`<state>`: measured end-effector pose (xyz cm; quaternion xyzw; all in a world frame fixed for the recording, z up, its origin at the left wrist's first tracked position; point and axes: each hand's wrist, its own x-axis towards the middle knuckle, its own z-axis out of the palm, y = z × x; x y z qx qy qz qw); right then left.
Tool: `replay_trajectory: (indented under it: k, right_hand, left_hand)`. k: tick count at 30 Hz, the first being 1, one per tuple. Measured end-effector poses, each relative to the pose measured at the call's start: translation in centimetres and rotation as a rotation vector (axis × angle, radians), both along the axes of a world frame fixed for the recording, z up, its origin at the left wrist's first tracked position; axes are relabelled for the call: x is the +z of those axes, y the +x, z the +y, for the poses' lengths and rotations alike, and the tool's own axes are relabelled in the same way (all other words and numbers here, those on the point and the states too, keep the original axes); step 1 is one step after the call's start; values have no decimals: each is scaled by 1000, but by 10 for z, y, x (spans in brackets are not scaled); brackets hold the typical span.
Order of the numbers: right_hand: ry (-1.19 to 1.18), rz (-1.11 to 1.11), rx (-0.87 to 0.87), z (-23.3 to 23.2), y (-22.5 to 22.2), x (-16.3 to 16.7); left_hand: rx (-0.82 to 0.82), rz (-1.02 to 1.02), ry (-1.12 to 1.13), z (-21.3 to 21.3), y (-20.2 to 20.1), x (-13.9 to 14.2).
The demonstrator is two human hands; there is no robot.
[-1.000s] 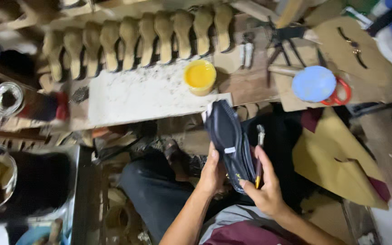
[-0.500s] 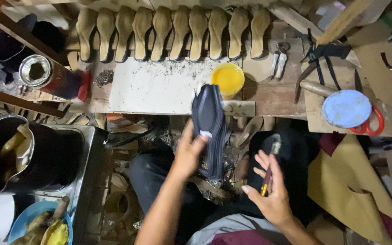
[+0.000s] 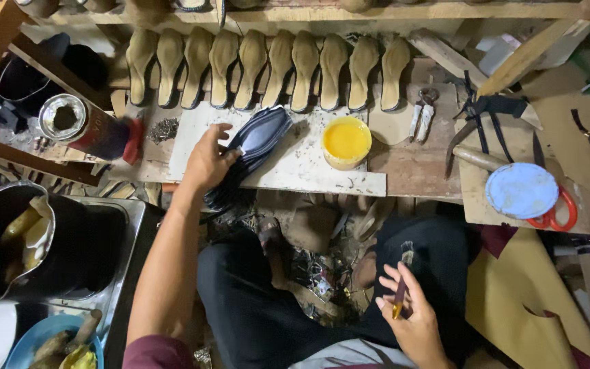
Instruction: The person repeatedly applies a yellow adhesive to the bottom of shoe soles using a brush. They dip the brush into a container, spread the glue evenly across the sole, and place the treated soles onto a nearby shelf. The process is repeated for multiple soles.
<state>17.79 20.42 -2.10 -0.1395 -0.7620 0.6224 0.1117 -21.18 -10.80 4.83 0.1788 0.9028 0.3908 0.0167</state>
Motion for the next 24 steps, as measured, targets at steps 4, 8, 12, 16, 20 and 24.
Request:
replay_trajectory:
  k: [4, 8, 12, 16, 20, 24]
  right_hand:
    - [-4, -26, 21, 5, -2, -9]
    - [-7, -43, 51, 7, -7, -12]
    - [11, -29, 70, 4, -13, -10]
    - [60, -44, 102, 2, -15, -5]
    - [104, -71, 108, 1, -18, 1]
    - [100, -68, 101, 2, -25, 12]
  left_hand:
    - [-19, 152, -276, 0, 24, -2]
    - [-58, 152, -268, -2, 44, 10]
    - [8, 146, -195, -5, 48, 16]
    - [40, 192, -135, -12, 47, 22]
    - [149, 79, -54, -14, 53, 34]
    - [164, -142, 322, -10, 72, 35]
